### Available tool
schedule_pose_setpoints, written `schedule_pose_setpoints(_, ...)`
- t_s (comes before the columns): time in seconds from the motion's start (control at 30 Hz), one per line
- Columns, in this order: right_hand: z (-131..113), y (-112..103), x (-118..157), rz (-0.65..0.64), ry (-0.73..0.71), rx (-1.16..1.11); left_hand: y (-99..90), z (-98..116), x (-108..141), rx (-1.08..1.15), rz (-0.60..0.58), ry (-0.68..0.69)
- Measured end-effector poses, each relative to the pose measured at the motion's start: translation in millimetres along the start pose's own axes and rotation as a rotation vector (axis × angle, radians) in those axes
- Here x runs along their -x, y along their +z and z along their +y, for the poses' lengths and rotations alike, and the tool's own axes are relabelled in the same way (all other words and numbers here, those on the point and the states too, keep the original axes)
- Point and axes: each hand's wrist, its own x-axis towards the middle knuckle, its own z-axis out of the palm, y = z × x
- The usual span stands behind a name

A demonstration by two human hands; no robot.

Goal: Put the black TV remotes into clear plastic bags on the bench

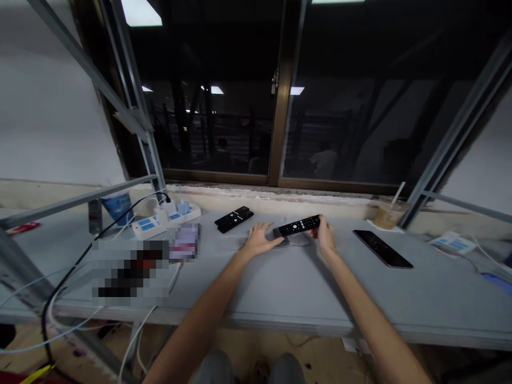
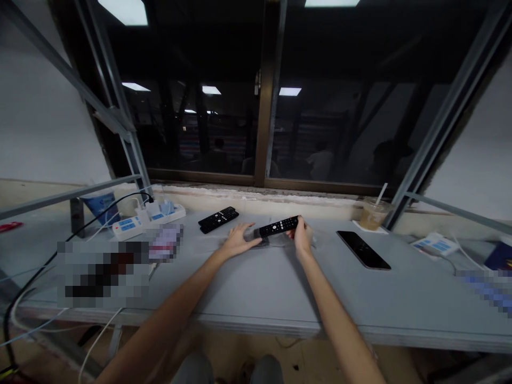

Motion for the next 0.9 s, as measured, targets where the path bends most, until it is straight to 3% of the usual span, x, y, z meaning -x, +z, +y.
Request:
schedule_pose_setpoints(0.1, 0, 1, 0, -0.025, 0.039, 0.015, 2.6, 1, 2, -0.139, -0.086, 0.101)
schedule_pose_setpoints(0.3, -1, 0, 2, -0.172, 0.073, -0.029, 2.6, -4, -4, -0.130, -0.007, 0.154)
schedule_pose_setpoints(0.47, -5, 0, 6, -0.329, 0.040, -0.058, -5.1, 6, -2, -0.218, -0.054, 0.217)
schedule_pose_setpoints(0.7, -8, 10, 16, -0.509, 0.198, -0.087, -11.7, 21, 1, -0.337, -0.048, 0.230)
schedule_pose_setpoints(0.9, 0, 20, 23, -0.619, 0.134, -0.036, -13.9, 29, 3, -0.436, -0.035, 0.290)
